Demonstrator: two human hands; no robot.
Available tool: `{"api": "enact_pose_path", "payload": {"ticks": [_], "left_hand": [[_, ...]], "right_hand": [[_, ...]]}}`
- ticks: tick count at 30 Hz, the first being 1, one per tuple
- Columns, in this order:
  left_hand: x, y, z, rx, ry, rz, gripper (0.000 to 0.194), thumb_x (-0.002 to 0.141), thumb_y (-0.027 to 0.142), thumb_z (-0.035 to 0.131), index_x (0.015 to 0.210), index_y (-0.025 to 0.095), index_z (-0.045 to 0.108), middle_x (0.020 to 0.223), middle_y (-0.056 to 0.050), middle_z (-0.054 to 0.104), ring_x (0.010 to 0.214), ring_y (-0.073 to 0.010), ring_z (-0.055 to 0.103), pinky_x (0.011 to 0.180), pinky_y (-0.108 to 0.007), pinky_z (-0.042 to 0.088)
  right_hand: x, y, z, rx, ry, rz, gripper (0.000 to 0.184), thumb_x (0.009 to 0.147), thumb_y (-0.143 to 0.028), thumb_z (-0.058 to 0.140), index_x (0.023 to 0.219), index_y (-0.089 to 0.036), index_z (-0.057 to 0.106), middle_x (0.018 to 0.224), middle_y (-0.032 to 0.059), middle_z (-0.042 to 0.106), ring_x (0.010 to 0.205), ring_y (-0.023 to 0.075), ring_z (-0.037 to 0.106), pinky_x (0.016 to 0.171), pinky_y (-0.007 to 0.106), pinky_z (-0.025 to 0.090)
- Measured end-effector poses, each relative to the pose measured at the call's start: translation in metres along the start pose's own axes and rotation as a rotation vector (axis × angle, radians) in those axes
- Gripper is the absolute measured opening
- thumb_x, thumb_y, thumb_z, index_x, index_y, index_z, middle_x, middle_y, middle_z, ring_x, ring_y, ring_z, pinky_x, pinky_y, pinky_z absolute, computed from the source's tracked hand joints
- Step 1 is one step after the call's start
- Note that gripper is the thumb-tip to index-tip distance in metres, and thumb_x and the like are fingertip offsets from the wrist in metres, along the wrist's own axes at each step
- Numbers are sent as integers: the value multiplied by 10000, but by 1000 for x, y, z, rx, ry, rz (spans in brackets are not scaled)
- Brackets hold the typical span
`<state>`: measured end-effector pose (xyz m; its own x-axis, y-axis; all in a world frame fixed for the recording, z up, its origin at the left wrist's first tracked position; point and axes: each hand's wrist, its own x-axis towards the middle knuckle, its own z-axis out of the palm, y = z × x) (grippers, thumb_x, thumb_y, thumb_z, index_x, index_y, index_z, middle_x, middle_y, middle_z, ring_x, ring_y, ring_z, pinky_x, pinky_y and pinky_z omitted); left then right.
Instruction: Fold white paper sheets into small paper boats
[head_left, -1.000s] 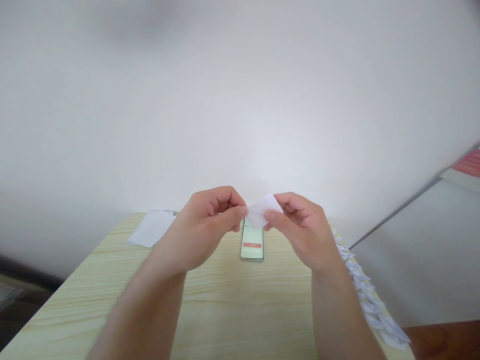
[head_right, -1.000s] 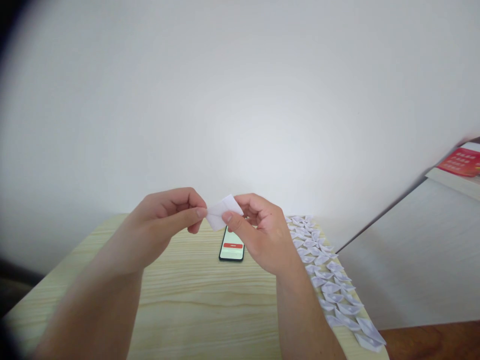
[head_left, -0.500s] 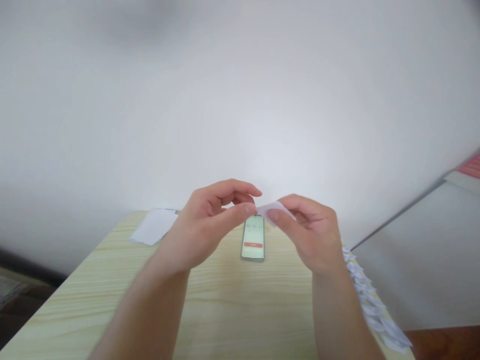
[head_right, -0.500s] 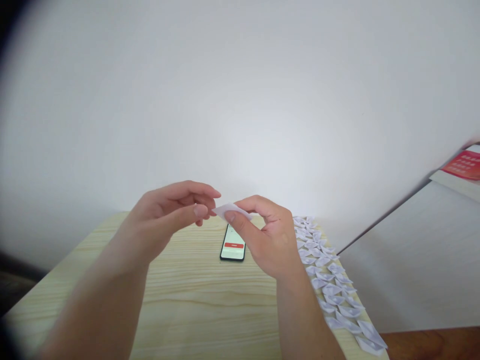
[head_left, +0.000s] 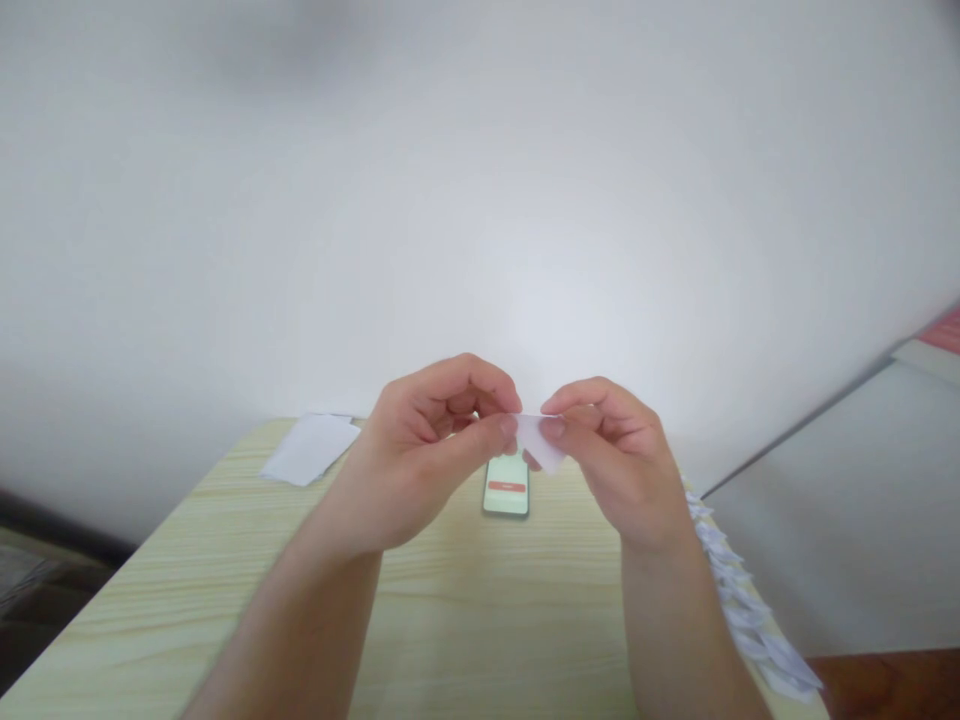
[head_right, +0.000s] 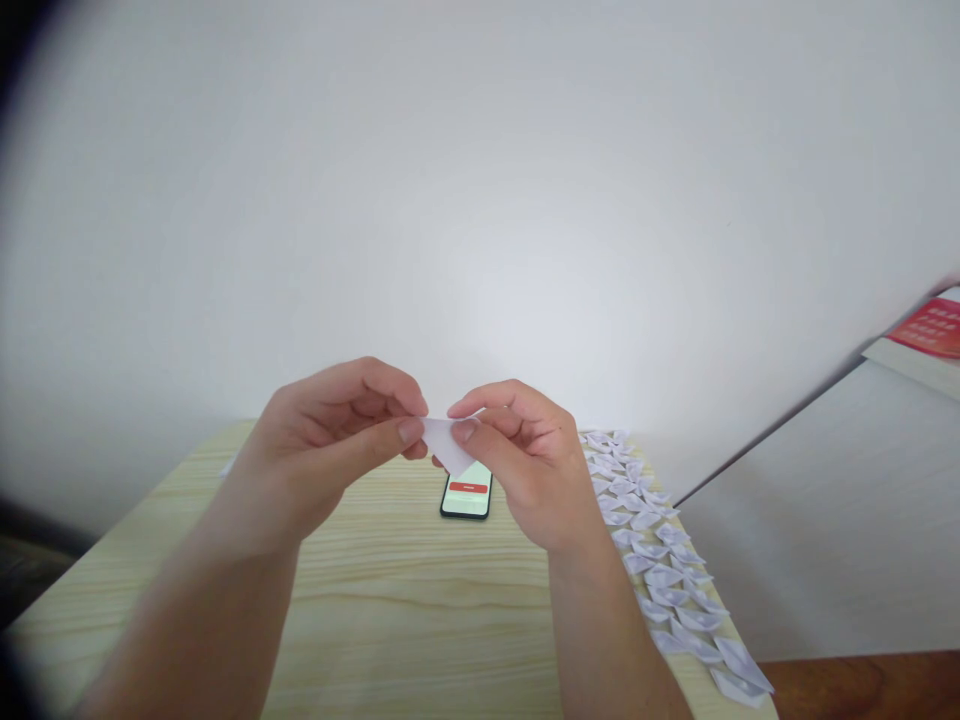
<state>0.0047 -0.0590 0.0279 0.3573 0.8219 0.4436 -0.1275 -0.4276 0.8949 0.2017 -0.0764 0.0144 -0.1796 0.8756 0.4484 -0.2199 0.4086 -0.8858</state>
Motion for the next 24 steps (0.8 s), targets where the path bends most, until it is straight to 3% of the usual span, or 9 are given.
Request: {"api": "enact_pose_path", "payload": {"ticks": [7,20,24], "left_hand": [[0,0,-6,-123,-55,1,150,944,86,622,935,207,710,795,-8,695,778,-149,677,711,-285,552],[1,-3,-7,-101,-56,20,189,921,59,612,903,207,728,793,-16,714,774,-152,676,713,-276,545],[0,-1,-6,-92,-68,17,152,933,87,629,904,203,723,814,-21,713,802,-153,682,737,-277,550]], "right_hand": [[0,-2,-3,82,-62,8,125,953,-152,697,948,-242,782,805,1,777,741,169,729,695,314,552],[-7,-7,-2,-125,28,-2,269,887,-43,645,852,-245,818,857,4,795,781,155,715,709,289,557],[-7,-8,-1,-131,28,-22,221,878,-77,674,865,-245,818,833,11,779,744,159,687,658,298,533]]}}
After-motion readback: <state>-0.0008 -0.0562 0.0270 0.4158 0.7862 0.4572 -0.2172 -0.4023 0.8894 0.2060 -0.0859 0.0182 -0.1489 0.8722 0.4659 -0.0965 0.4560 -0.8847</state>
